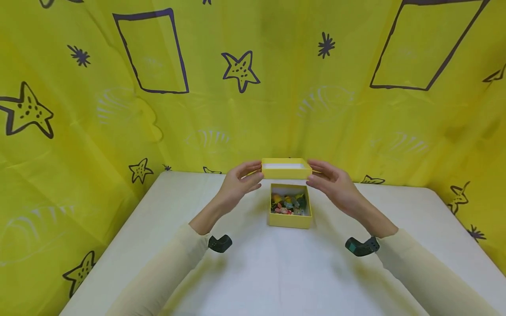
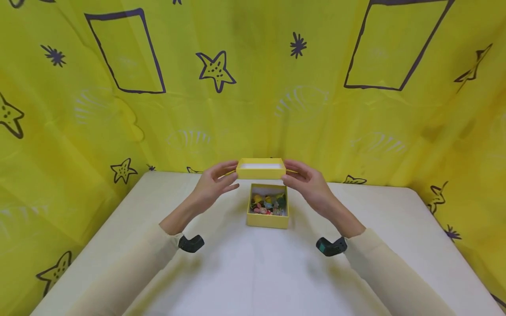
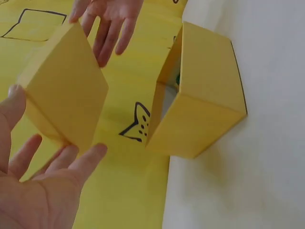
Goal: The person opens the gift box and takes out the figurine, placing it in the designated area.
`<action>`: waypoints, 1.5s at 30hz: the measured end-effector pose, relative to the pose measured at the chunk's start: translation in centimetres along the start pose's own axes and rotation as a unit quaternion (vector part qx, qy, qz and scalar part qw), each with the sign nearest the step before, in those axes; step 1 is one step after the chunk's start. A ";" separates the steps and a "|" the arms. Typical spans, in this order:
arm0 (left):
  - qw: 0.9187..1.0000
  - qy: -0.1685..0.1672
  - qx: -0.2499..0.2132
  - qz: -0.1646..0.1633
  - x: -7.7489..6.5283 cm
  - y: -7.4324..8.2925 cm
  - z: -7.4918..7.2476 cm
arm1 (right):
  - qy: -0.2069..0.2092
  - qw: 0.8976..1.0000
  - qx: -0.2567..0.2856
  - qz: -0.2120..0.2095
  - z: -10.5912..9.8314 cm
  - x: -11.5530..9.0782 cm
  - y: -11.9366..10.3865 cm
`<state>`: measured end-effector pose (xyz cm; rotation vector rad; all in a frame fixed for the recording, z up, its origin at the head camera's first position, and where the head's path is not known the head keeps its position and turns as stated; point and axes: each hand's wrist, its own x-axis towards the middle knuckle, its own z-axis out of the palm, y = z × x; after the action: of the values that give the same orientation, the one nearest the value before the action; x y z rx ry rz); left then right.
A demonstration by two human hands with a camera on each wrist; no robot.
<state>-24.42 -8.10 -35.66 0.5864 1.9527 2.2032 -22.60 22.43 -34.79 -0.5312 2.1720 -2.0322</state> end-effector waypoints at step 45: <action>0.989 -0.042 0.139 -0.015 -5.8 1.0 -10.2 | -0.125 0.990 -0.067 0.021 7.0 3.9 0.7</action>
<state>-22.83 -19.66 -36.66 0.6681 2.2254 1.8688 -24.05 14.57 -35.52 -0.7065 2.1578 -1.7019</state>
